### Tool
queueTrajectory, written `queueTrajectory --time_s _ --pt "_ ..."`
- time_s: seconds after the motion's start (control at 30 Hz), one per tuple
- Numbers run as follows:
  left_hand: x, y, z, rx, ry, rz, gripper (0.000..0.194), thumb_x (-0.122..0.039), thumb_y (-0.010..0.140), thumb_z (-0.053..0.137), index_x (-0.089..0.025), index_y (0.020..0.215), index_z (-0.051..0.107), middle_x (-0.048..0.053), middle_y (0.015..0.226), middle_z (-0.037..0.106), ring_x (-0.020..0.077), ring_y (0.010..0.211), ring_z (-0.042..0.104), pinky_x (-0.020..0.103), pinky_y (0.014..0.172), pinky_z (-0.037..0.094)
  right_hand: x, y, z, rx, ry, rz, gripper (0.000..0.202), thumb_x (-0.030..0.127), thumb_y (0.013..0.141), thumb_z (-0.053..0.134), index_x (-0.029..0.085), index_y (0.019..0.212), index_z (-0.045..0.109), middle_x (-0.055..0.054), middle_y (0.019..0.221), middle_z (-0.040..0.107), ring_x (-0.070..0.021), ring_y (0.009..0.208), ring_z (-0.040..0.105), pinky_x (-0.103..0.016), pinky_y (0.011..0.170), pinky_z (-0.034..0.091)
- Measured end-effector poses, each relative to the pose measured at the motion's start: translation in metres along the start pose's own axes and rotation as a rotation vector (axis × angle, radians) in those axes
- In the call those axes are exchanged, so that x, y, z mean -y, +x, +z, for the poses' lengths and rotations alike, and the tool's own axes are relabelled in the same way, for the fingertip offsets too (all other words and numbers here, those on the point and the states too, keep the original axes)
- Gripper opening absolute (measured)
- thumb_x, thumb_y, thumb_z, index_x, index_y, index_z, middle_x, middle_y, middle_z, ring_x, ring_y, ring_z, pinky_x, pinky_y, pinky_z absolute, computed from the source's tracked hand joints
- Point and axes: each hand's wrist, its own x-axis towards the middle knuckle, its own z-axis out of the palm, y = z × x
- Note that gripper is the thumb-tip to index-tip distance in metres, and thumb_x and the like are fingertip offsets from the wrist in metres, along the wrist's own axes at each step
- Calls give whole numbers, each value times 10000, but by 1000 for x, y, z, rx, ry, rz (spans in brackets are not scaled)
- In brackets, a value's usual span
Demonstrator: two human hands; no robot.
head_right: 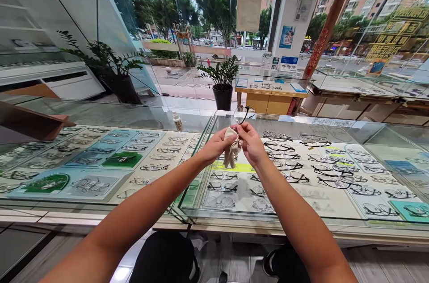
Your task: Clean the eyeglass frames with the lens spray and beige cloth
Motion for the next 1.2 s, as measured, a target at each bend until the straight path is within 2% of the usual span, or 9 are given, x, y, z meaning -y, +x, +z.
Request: queueTrajectory --time_s 0.17,0.27,0.43,0.67,0.77,0.87,1.03,1.1,1.2 --pt "-1 1 -3 -32 0 9 581 -612 757 954 -140 1000 719 -4 803 650 102 697 559 237 673 433 0 -2 3 9 -64 -9 431 529 707 998 278 853 680 -10 1020 820 -169 865 700 -294 761 571" --pt "-2 2 -6 -39 -25 8 563 -563 718 994 -128 945 720 -12 789 644 92 702 546 233 684 419 0 -1 3 7 -70 -10 427 527 701 1002 271 837 689 -10 1025 828 -159 870 693 -278 764 562" --pt "-5 3 -6 -70 -37 5 651 -553 709 1003 -134 1134 741 13 834 716 129 762 649 261 764 502 -2 0 1 -3 -96 -9 433 544 712 984 258 827 679 0 1020 819 -126 712 588 -267 609 480" --pt "-2 4 -4 -103 -14 25 741 -665 772 921 -137 1254 725 9 783 733 155 706 682 290 745 538 -2 -1 1 31 -121 -21 435 556 730 980 254 819 680 8 1021 805 -128 704 575 -278 584 456" --pt "-3 5 -9 -75 33 33 713 -702 807 879 -124 1206 761 31 789 737 178 780 688 300 811 527 1 -1 1 20 -116 -27 420 546 707 997 259 843 722 10 1030 814 -132 773 619 -266 640 490" --pt "-8 6 -18 -19 69 11 704 -728 798 872 -122 1145 789 40 820 730 164 784 648 281 791 499 4 -1 1 16 -93 -11 411 530 696 1008 266 869 745 11 1016 821 -143 815 664 -274 733 549" --pt "-19 3 -27 168 111 -27 619 -609 785 936 -136 1159 797 61 945 733 158 825 631 265 777 483 9 -1 1 4 -41 2 416 501 686 1014 254 835 714 -17 1057 832 -165 865 693 -292 770 579" --pt "-21 1 -25 162 135 -8 634 -558 769 962 -139 1211 784 62 971 734 162 845 643 261 778 486 8 -1 1 1 -40 0 411 493 688 1013 253 841 716 -20 1065 831 -161 856 682 -282 741 561" --pt "-18 1 -19 68 163 15 720 -575 766 956 -138 1296 741 52 930 728 165 798 664 261 722 507 6 0 0 16 -60 -25 391 494 710 1006 260 853 728 5 1010 819 -150 854 667 -272 762 545"
